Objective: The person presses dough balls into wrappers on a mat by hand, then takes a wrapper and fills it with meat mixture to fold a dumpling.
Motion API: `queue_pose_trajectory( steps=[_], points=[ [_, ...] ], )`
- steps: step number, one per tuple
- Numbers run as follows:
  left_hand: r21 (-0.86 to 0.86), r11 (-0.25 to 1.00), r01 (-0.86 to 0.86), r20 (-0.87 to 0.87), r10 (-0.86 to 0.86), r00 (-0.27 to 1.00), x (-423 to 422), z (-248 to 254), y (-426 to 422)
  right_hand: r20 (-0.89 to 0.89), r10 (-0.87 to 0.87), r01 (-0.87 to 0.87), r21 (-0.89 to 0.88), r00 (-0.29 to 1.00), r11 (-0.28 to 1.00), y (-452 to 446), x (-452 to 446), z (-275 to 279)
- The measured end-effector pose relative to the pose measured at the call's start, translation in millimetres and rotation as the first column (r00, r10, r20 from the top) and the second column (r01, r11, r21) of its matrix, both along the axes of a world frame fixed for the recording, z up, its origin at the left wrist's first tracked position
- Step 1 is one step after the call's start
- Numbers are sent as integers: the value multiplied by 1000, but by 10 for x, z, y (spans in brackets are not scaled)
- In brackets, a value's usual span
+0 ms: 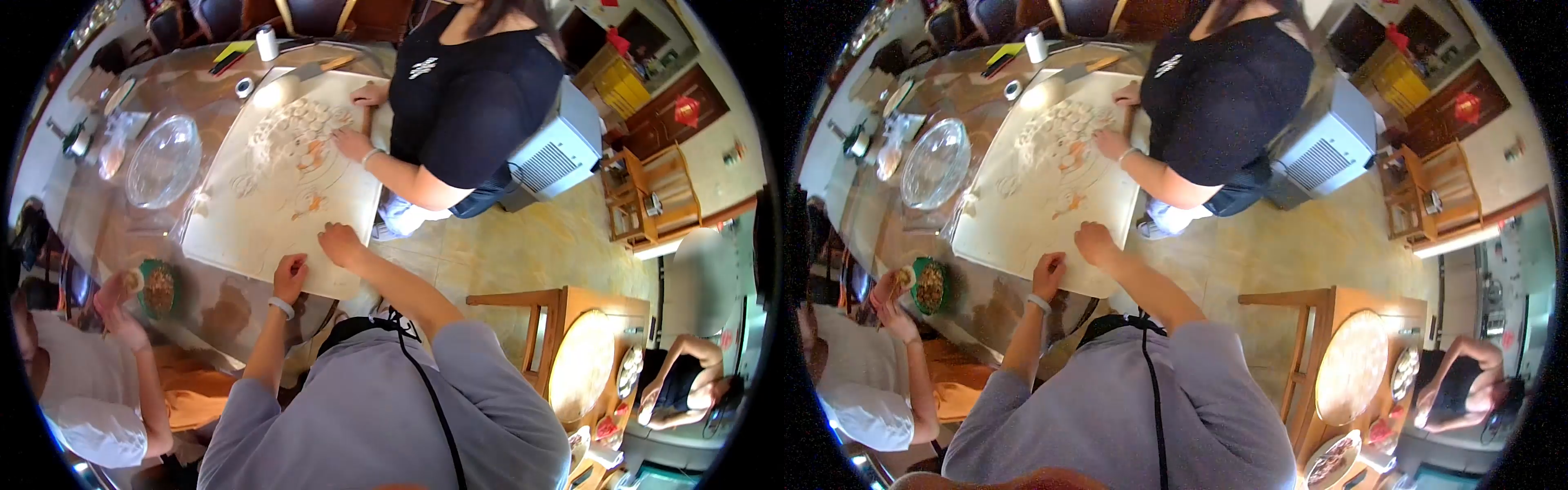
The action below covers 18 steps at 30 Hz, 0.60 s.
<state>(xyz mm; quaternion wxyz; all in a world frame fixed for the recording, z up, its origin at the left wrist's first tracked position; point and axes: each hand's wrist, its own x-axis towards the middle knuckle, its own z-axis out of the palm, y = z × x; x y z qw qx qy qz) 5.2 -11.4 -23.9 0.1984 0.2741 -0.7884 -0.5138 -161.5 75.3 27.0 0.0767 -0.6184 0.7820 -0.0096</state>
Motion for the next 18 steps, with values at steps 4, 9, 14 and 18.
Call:
queue_pose_trajectory(
  steps=[4,9,14,18],
  points=[
    [29,999,-16,-10,17,1000,8,-21,17,15,-40,41,0,999,999,-24,29,-23],
    [9,1000,-2,-12,2,1000,-4,-93,-33,14,-46,45,21,999,999,-67,25,-49],
    [35,999,4,-14,-4,1000,-9,-82,-17,23,-74,75,-63,997,995,-53,40,-174],
    [27,999,28,-81,-26,996,27,-180,-61,16,-76,76,0,997,997,-51,63,-94]
  ],
)
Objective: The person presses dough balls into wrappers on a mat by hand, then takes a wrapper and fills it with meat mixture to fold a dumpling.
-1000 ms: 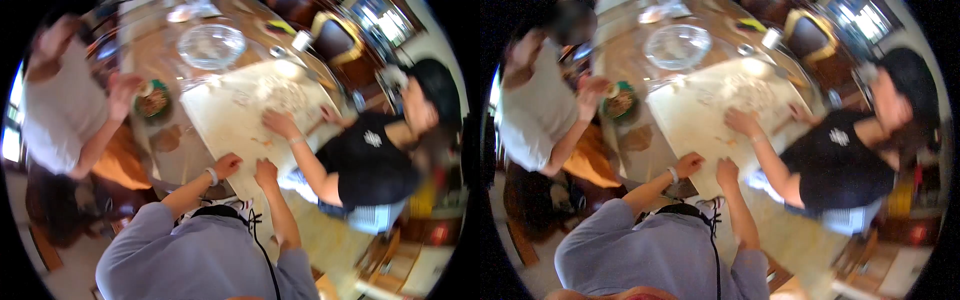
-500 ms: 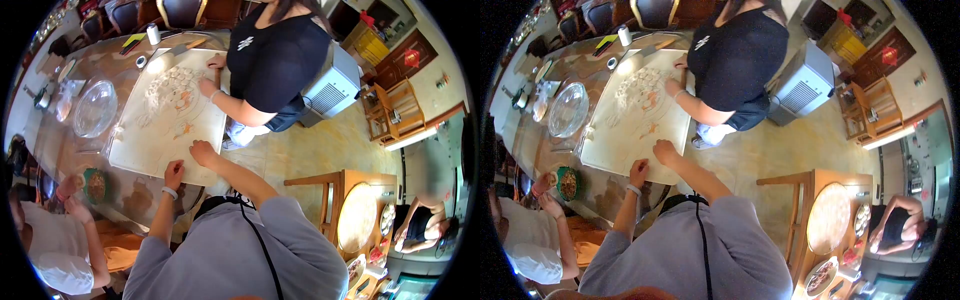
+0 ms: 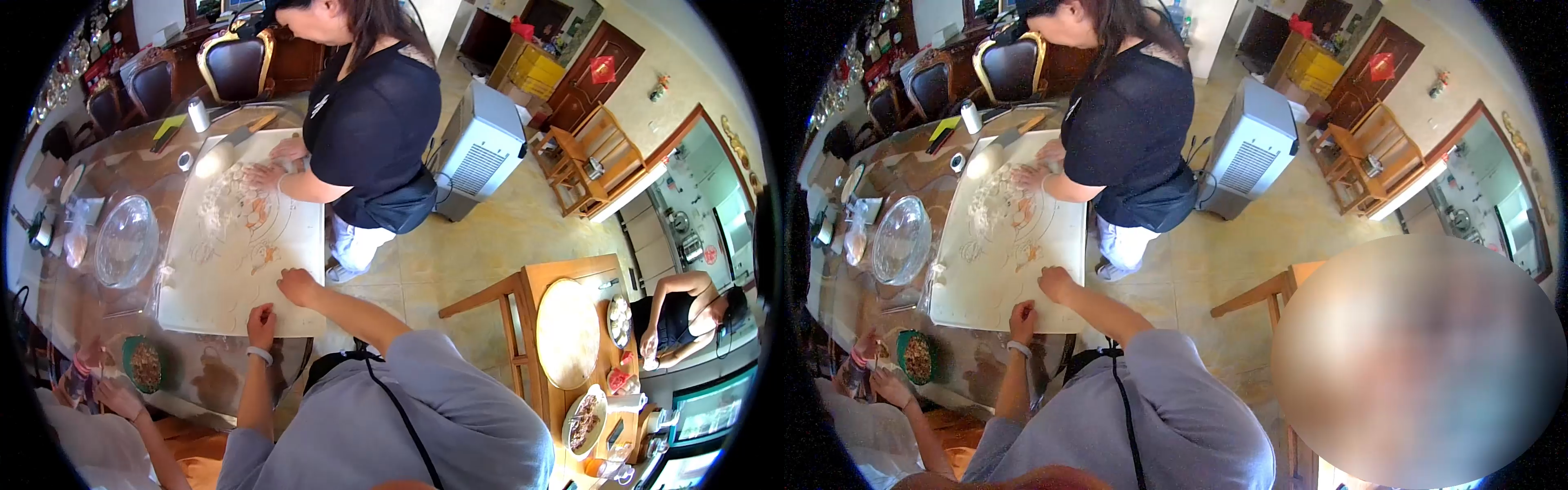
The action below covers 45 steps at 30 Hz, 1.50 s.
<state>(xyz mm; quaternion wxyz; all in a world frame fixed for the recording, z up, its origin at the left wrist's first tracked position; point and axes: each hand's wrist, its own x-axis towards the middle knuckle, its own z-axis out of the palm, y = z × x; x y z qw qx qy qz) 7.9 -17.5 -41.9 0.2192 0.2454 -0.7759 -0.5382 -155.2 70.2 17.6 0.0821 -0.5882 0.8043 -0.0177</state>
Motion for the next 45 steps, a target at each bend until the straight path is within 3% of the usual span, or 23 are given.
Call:
queue_pose_trajectory(
  steps=[6,9,12,20,22,24,27,29,31,35,38,39,45],
  points=[
    [10,1000,3,62,-3,998,-12,154,40,12,-30,30,11,999,999,36,34,39],
    [33,999,12,4,-13,1000,-13,79,21,17,-28,28,-9,999,1000,52,20,41],
    [-73,997,9,77,-4,997,-4,61,0,30,-24,25,-13,999,1000,36,22,17],
    [-11,999,-43,-12,43,999,7,19,27,13,11,-12,81,1000,997,2,-27,66],
    [-92,993,-75,-41,72,997,7,-70,23,-28,45,-42,109,999,993,-25,-31,63],
    [-73,994,-80,33,83,996,-25,-117,20,-43,130,-120,185,991,975,-55,-77,87],
    [4,991,-131,1,131,991,-22,104,81,-54,164,-157,115,985,981,-66,-147,-32],
    [-22,989,-143,-7,143,990,-48,14,99,-84,183,-163,210,979,964,-77,-99,117],
    [-51,989,-137,2,137,991,-46,-13,107,-131,234,-207,192,963,959,-84,-95,140],
    [-43,987,-155,66,158,985,-56,66,134,-121,274,-233,279,954,932,-114,-68,220],
    [-77,982,-175,36,178,983,-73,-10,142,-133,292,-245,288,947,926,-166,-108,185],
    [-19,979,-203,12,203,979,-81,-5,158,-131,298,-251,289,946,924,-170,-96,206],
    [-62,967,-246,99,251,963,-87,56,173,-104,379,-337,287,920,897,-186,-109,227]
  ],
)
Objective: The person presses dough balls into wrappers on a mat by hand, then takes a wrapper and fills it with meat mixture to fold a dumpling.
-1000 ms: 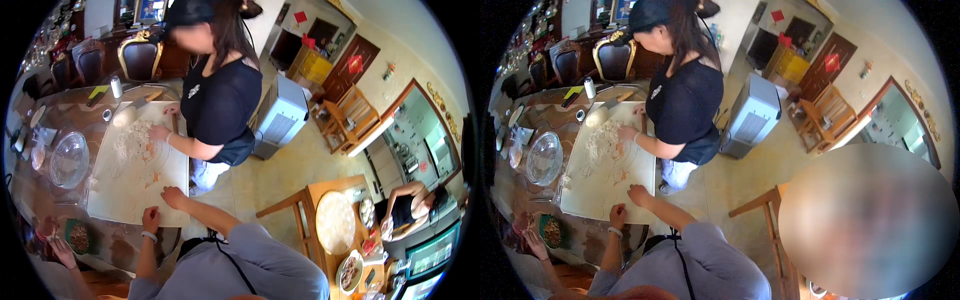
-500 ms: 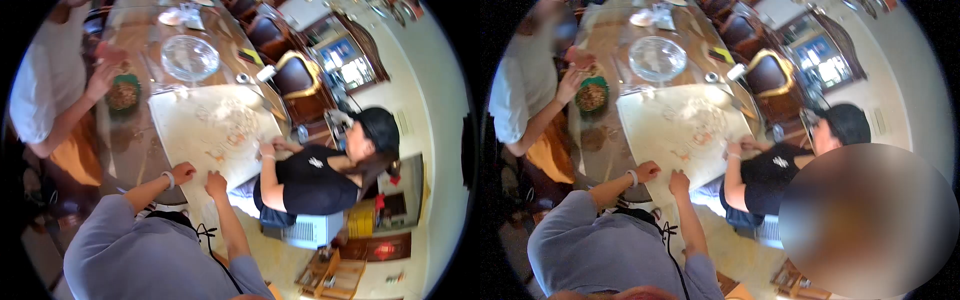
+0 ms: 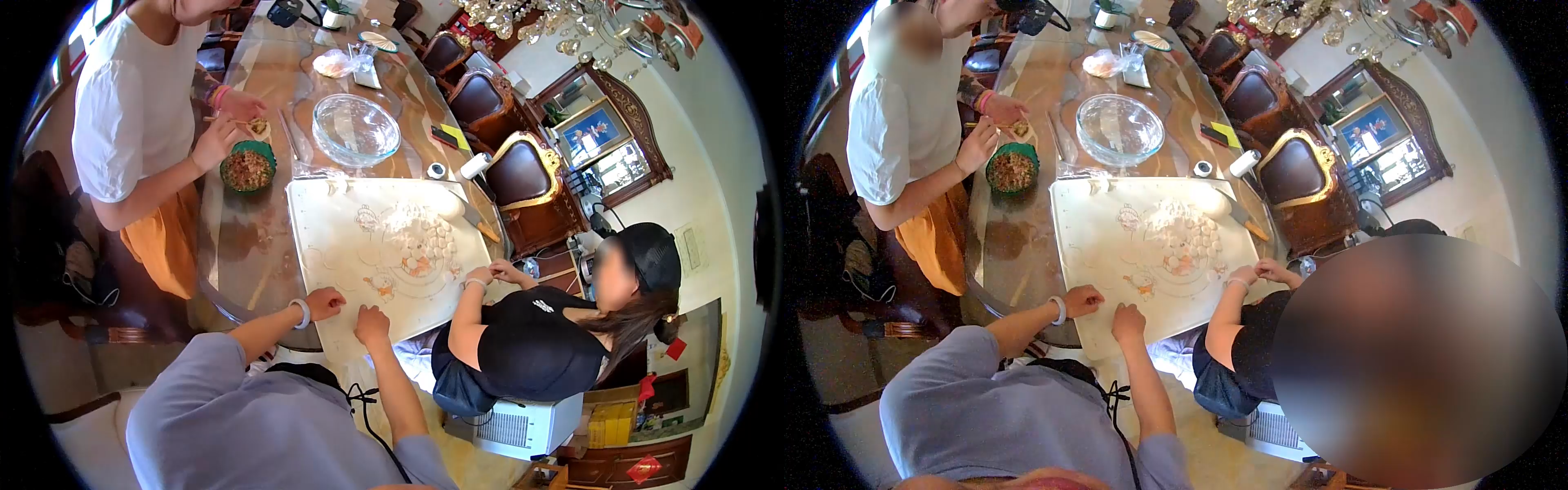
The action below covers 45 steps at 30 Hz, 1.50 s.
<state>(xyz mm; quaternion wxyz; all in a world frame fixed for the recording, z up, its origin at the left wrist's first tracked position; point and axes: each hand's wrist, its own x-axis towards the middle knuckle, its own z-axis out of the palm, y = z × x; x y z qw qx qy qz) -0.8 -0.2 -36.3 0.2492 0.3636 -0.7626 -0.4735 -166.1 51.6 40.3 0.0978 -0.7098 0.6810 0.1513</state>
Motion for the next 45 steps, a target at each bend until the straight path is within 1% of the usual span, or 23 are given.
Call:
queue_pose_trajectory(
  steps=[4,6,9,12,15,17,19,20,21,23,26,27,30,33,36,39,40,43,45],
  points=[
    [20,996,-86,-43,87,995,-22,25,15,1,22,-22,7,1000,1000,-22,-20,7],
    [43,992,-119,-46,121,992,-48,29,69,24,43,-43,-25,999,999,15,-29,-3],
    [137,982,-129,-42,135,990,-61,71,75,41,71,-69,-45,997,997,0,-49,8],
    [167,977,-134,-66,146,987,-52,109,71,61,77,-74,-53,995,996,-20,-69,-10],
    [230,965,-128,-67,147,987,-47,85,40,71,86,-80,-78,994,994,-60,-99,-68],
    [361,923,-131,-97,177,979,4,85,139,81,112,-107,-59,990,993,12,-79,-138],
    [445,889,-103,-138,182,974,-52,170,17,78,140,-135,-65,987,989,-33,-98,-71],
    [494,865,-88,-156,187,970,-46,29,-20,73,121,-115,-81,990,990,-14,-86,-12],
    [492,869,-44,-175,148,973,-36,28,-15,83,98,-92,-80,992,993,-13,-89,-60],
    [530,848,-28,-218,168,961,-61,-28,-40,100,86,-78,-79,991,994,-46,-103,-193],
    [546,837,-19,-225,169,960,-39,-157,-72,122,127,-120,-68,984,990,-30,-110,-147],
    [530,847,-35,-213,173,962,-38,-103,-69,123,145,-137,-70,982,988,-53,-126,-150],
    [493,867,-68,-187,182,965,-88,-23,-10,120,136,-129,-66,983,989,-59,-145,-178],
    [463,884,-65,-104,128,986,-79,-28,-37,138,101,-101,0,985,995,-55,-139,-168],
    [482,870,-104,-127,187,974,-94,-40,-30,134,110,-108,-18,985,994,-40,-138,-102],
    [524,847,-90,-168,206,964,-97,-13,-32,120,137,-141,27,983,990,-66,-131,-32],
    [546,834,-81,-175,209,962,-101,-21,-40,121,146,-147,-2,982,989,-67,-140,-41],
    [523,851,-38,-217,176,960,-92,6,-30,112,154,-148,-56,982,987,-67,-139,-91],
    [523,852,-33,-214,169,962,-80,21,-20,92,130,-126,-41,987,991,-67,-108,-96]
  ],
)
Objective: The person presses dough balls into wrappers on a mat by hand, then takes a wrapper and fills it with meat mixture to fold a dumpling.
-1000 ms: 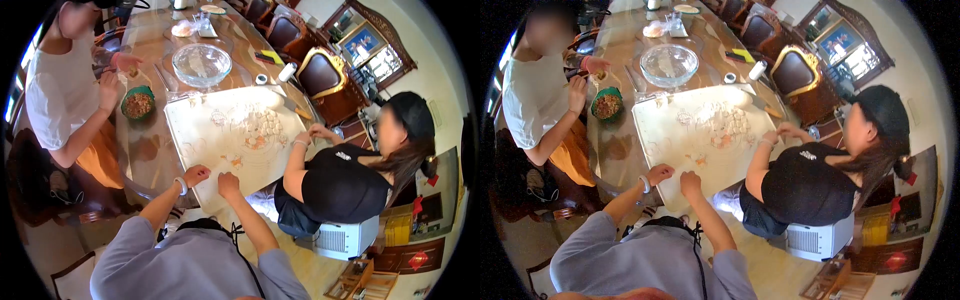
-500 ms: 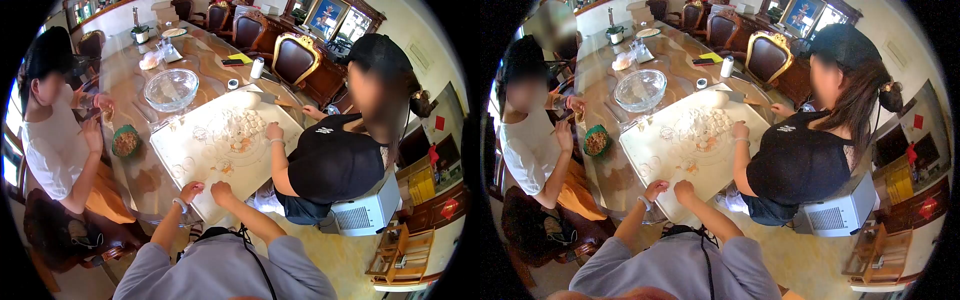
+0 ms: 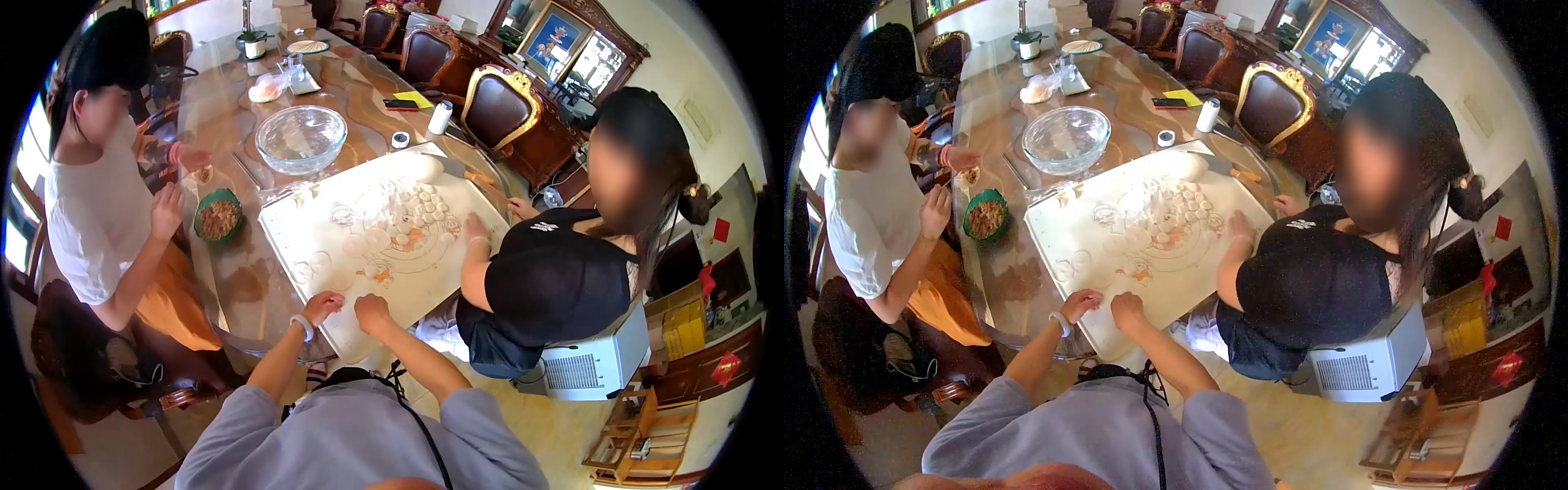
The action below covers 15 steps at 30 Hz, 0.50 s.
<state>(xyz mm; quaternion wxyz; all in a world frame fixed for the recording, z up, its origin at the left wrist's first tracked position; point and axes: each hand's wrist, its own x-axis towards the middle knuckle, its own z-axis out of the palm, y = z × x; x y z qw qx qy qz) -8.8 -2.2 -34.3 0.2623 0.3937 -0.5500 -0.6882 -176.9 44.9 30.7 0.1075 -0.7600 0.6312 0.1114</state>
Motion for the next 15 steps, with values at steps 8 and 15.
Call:
queue_pose_trajectory(
  steps=[8,15],
  points=[
    [-99,995,-18,43,22,999,6,-232,-9,-20,-45,44,-60,999,997,-35,50,22],
    [-139,987,81,120,-64,991,54,89,27,-51,-98,96,-31,994,995,2,125,86]
  ],
)
